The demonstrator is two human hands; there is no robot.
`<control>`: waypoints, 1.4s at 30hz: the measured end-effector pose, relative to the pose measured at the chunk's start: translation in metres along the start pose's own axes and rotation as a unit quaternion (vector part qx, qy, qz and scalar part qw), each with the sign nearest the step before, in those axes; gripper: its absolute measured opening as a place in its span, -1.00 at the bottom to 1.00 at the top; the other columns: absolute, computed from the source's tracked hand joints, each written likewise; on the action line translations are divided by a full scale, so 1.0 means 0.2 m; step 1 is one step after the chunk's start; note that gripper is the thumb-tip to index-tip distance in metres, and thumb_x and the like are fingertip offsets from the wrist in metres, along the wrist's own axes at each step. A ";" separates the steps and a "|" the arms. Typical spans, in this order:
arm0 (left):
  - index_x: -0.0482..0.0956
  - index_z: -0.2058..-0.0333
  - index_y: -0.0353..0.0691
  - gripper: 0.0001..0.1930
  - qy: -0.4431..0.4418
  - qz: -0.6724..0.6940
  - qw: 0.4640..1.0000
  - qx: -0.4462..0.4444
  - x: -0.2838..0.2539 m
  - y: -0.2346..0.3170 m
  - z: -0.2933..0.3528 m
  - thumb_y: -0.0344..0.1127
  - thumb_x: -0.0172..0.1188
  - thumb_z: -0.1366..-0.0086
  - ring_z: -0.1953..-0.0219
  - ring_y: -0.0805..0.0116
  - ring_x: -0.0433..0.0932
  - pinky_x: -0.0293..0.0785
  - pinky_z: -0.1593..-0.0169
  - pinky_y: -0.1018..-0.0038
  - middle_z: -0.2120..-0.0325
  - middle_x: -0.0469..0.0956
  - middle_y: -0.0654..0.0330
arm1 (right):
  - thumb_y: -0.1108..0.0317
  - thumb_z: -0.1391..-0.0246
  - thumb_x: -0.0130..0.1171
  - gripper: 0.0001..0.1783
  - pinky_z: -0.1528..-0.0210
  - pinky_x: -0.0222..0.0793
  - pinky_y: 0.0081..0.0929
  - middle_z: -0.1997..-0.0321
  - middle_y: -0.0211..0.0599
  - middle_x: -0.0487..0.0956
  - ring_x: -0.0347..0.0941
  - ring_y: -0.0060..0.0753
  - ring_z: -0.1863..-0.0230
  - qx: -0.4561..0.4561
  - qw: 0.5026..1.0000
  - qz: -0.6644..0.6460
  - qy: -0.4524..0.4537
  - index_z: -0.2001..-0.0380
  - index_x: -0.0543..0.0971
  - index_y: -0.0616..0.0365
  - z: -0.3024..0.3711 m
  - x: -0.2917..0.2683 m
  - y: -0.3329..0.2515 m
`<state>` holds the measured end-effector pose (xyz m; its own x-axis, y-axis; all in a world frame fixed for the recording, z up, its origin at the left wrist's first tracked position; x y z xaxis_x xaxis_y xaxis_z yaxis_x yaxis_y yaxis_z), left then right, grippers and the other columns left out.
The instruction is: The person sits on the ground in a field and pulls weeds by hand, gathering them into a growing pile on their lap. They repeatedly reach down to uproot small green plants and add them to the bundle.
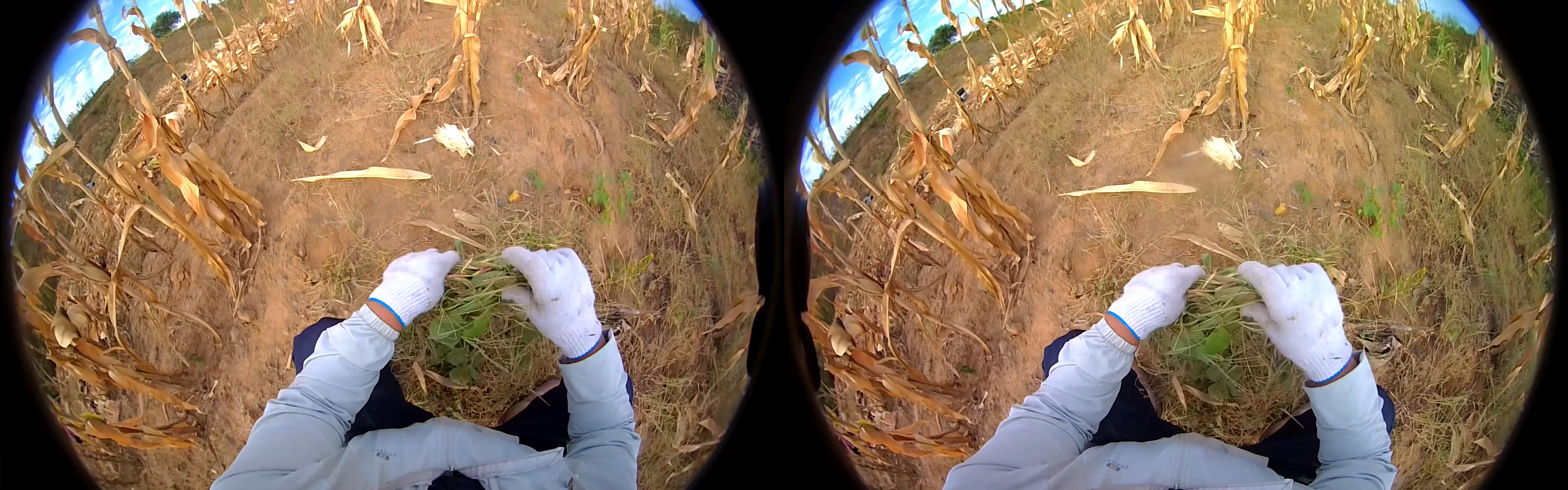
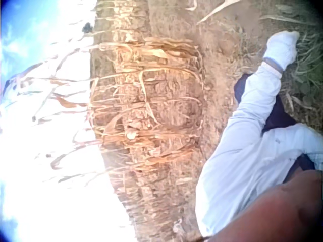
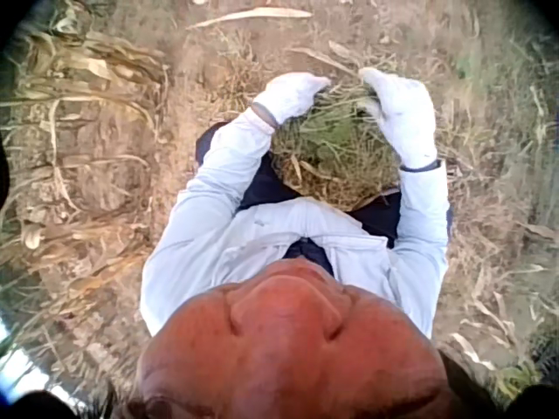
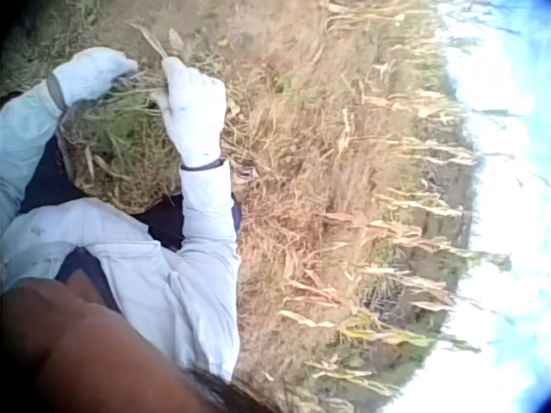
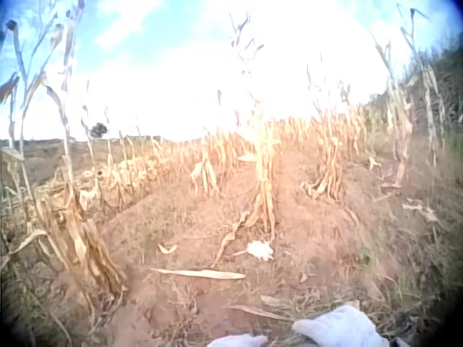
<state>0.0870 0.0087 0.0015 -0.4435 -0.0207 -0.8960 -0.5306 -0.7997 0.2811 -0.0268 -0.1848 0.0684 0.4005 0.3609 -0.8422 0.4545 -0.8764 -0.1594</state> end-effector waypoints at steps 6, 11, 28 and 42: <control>0.45 -0.25 -0.27 -0.41 -0.075 0.170 0.929 0.319 0.07 0.03 0.08 -0.55 0.08 -0.18 -0.10 -0.11 0.58 0.51 -0.18 0.20 -0.08 0.58 -0.17 | 0.34 0.09 0.54 -0.46 0.00 0.50 -0.30 0.08 -0.23 0.70 0.62 -0.24 0.03 0.211 0.931 -0.273 -0.124 -0.01 0.63 0.14 0.08 0.02 0.20; 0.49 -0.21 -0.32 -0.52 -0.092 0.559 0.775 0.279 -0.03 0.03 0.15 -0.42 0.17 -0.30 -0.18 0.21 0.55 0.46 -0.24 0.30 -0.19 0.56 0.04 | 0.45 -0.15 0.33 -0.61 -0.08 0.49 -0.44 -0.02 -0.34 0.66 0.57 -0.46 -0.02 0.325 0.773 -0.533 -0.109 -0.06 0.62 0.20 0.15 0.12 0.22; 0.47 -0.19 -0.26 -0.62 0.322 0.654 0.670 0.138 0.13 0.00 -0.08 -0.40 0.12 -0.43 0.08 0.14 0.64 0.55 -0.06 0.36 0.06 0.62 0.09 | 0.19 -0.48 -0.03 -0.51 -0.32 0.43 -0.29 -0.23 -0.17 0.53 0.47 -0.26 -0.26 0.361 0.791 -0.494 0.023 -0.34 0.34 0.19 0.35 0.67 0.27; 0.47 -0.16 -0.26 -0.47 0.381 0.151 0.882 0.231 0.10 0.34 -0.02 -0.33 0.24 -0.19 -0.21 -0.17 0.42 0.41 -0.24 0.07 -0.08 0.49 -0.15 | 0.10 -0.24 0.35 -0.51 -0.05 0.47 -0.43 0.00 -0.30 0.67 0.56 -0.48 0.03 0.541 0.600 -0.563 0.174 -0.07 0.64 0.26 0.17 0.36 0.10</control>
<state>0.0455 -0.0484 0.0006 -0.0935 -0.7296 -0.6774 -0.7868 -0.3628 0.4994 -0.0164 -0.1871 -0.0121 0.5515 0.7985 0.2414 -0.1143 0.3589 -0.9263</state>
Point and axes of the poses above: each hand's wrist, its own z-axis away from the middle knuckle, its own x-axis out of the palm, y = z × x, the point moved 3 cm from there along -z, towards the middle knuckle
